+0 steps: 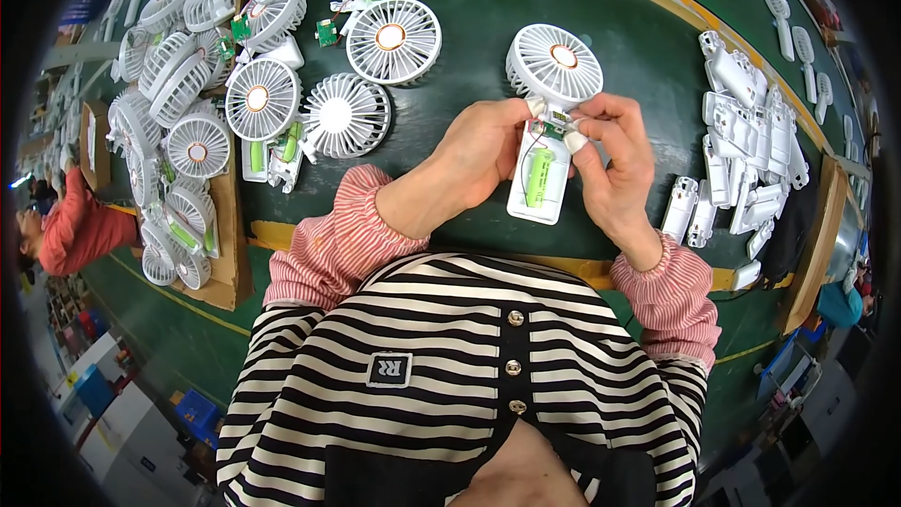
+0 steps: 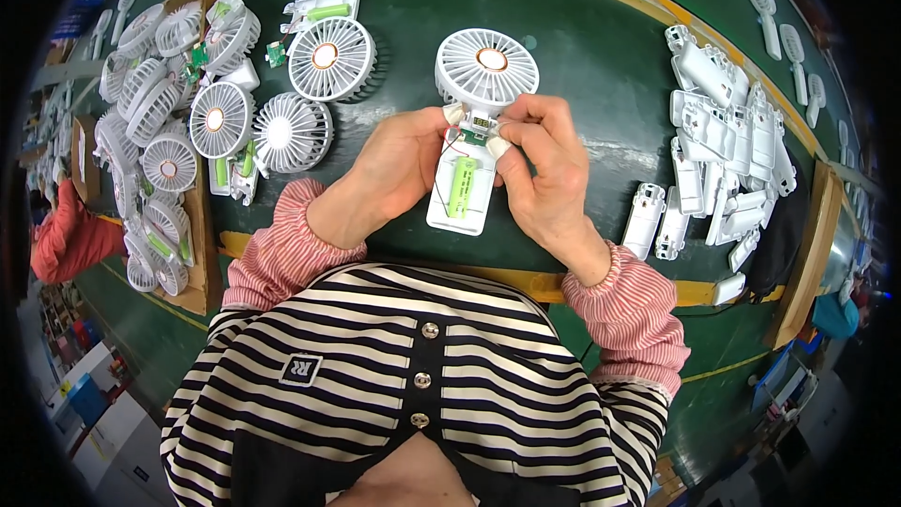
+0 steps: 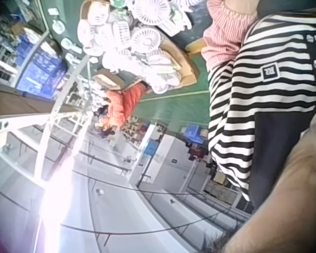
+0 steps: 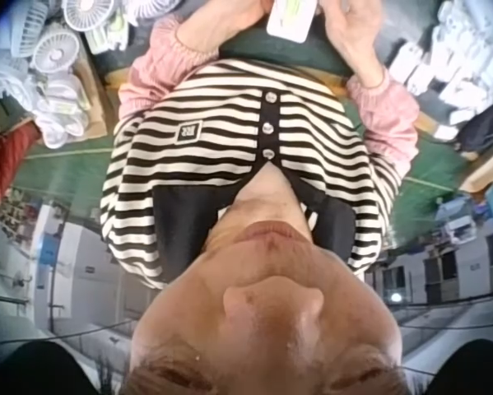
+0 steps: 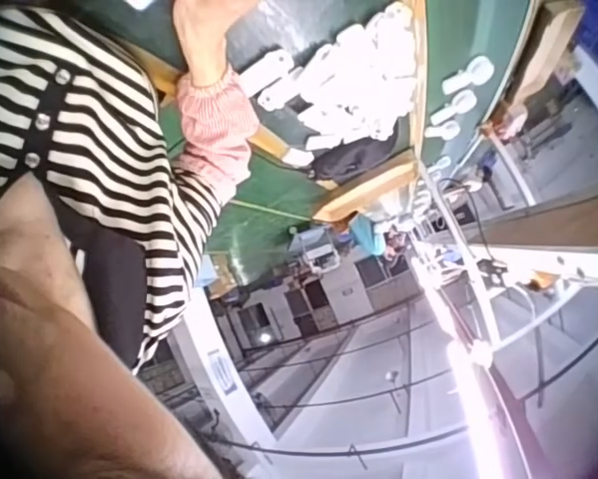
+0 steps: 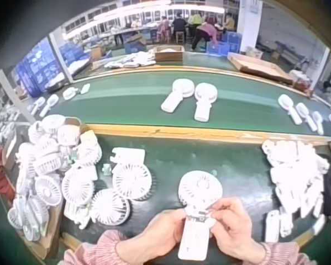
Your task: The person assembles portable fans by fitting the internal circuit board, battery, and wires into the handle casing, snapping on the back cover, and placing the assembled fans onto the conveyor belt.
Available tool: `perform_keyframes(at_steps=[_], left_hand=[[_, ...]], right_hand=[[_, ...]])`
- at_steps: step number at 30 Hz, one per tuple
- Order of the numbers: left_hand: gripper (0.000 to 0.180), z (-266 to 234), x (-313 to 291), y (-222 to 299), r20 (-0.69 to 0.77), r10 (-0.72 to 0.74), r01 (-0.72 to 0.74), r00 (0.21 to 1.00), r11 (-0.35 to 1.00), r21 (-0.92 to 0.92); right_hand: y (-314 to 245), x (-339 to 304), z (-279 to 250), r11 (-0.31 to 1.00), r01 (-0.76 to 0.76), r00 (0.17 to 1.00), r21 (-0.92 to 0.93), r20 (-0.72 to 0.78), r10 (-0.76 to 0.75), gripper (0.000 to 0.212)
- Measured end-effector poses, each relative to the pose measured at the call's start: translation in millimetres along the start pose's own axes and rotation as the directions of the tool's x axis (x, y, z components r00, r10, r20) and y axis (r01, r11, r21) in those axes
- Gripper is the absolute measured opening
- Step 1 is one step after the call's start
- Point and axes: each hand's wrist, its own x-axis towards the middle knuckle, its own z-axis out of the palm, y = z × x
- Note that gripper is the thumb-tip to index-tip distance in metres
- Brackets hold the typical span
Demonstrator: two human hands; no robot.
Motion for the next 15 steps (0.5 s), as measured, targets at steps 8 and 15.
perform_keyframes(at_steps=[8, 15], left_hand=[[0.025, 0.9, -1.5, -1.0, -0.087, 0.0, 0.0, 0.996, 1.0, 0.0], [0.024, -5.3, -2.7, -0.5, -0.052, -0.004, 0.007, 0.999, 0.999, 0.044]], right_hand=[[0.2, 0.3, -5.4, 0.923, 0.219, 0.974, -0.315, 0.13, -0.187, 0.02], [0.2, 2.4, -7.3, 0.865, 0.335, 0.939, -0.373, 0.211, -0.273, 0.025]])
